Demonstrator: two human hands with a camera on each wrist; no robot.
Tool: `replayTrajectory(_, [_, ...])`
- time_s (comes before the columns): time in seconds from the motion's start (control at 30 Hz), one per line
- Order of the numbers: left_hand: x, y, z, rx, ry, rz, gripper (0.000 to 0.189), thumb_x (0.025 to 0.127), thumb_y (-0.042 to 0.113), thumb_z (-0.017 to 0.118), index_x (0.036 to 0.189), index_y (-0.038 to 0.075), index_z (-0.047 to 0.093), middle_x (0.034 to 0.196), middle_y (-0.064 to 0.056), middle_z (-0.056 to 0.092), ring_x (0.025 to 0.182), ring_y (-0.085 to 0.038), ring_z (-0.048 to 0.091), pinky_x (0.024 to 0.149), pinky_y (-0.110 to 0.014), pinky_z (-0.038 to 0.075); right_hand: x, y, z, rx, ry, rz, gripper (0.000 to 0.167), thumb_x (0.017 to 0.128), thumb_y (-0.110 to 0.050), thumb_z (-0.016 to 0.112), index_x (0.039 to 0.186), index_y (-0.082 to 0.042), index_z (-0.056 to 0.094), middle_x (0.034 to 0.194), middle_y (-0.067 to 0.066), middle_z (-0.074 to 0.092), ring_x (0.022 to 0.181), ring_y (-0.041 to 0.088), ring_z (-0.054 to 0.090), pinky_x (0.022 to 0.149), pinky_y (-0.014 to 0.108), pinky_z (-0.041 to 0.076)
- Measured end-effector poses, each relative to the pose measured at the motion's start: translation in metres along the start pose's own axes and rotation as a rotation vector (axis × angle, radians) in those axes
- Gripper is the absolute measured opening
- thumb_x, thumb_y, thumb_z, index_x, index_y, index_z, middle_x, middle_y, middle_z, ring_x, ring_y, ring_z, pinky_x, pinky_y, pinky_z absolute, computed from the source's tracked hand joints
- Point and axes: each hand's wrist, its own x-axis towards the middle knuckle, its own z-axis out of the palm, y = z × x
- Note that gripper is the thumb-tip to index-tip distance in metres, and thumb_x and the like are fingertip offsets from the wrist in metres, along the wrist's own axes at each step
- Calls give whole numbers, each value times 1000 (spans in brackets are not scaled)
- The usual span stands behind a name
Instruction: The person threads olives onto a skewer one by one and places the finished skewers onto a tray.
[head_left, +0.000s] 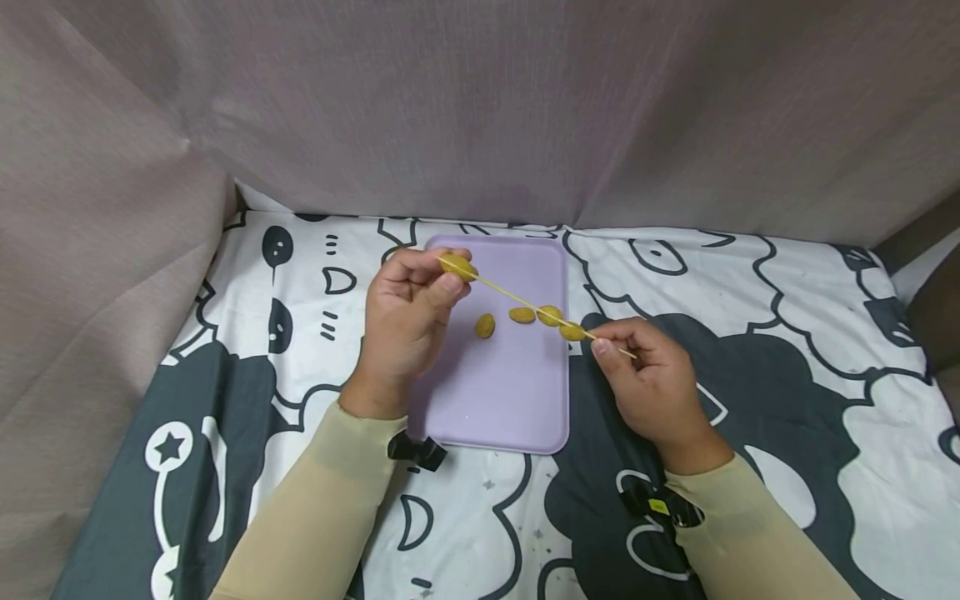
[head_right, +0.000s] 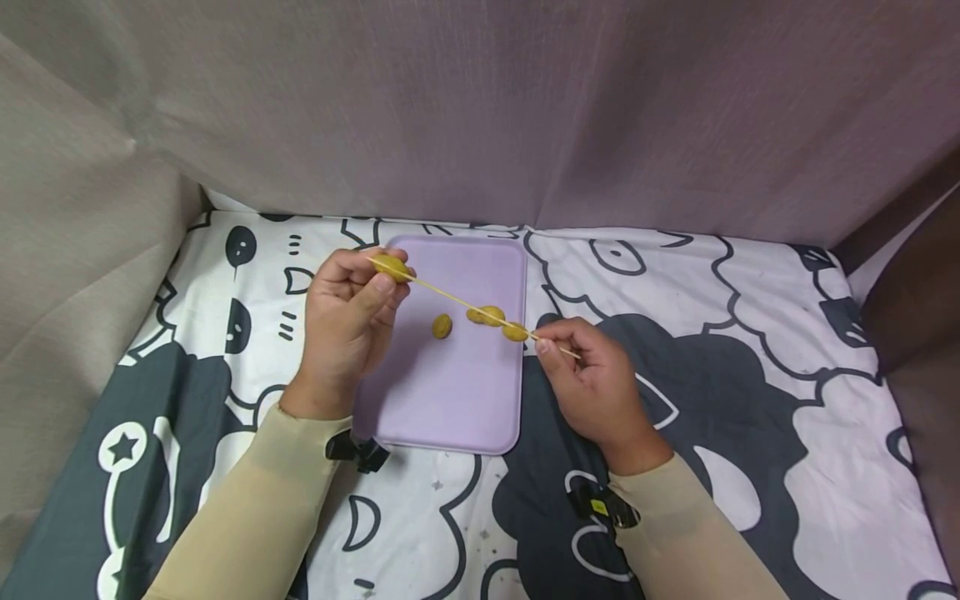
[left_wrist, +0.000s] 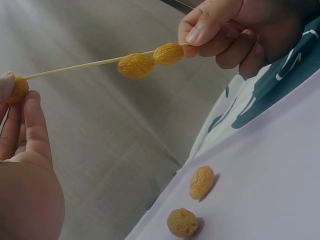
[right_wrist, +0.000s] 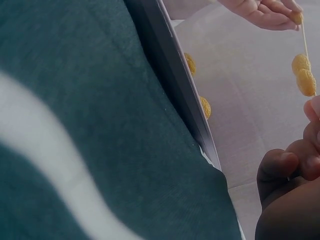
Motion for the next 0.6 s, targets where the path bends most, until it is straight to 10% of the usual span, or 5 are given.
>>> replayTrajectory(0.4, [-2,-2,2,50,-20,15,27,92,15,93,113,16,77,123,-2,84,114,-16,80,96,-25,68,0,-2,0,-12,-8,3,15,97,21,65,110,17,71,70,-4,50,56,8,40,46,27,32])
replayTrajectory(0.6, [-4,-2,3,132,-17,10,39,99,-19,69,112,17,76,125,-2,83,114,-15,80,97,-25,68,0,-1,0,-14,-12,19,15,98,22,65,111,16,71,71,-4,50,56,8,40,46,27,32])
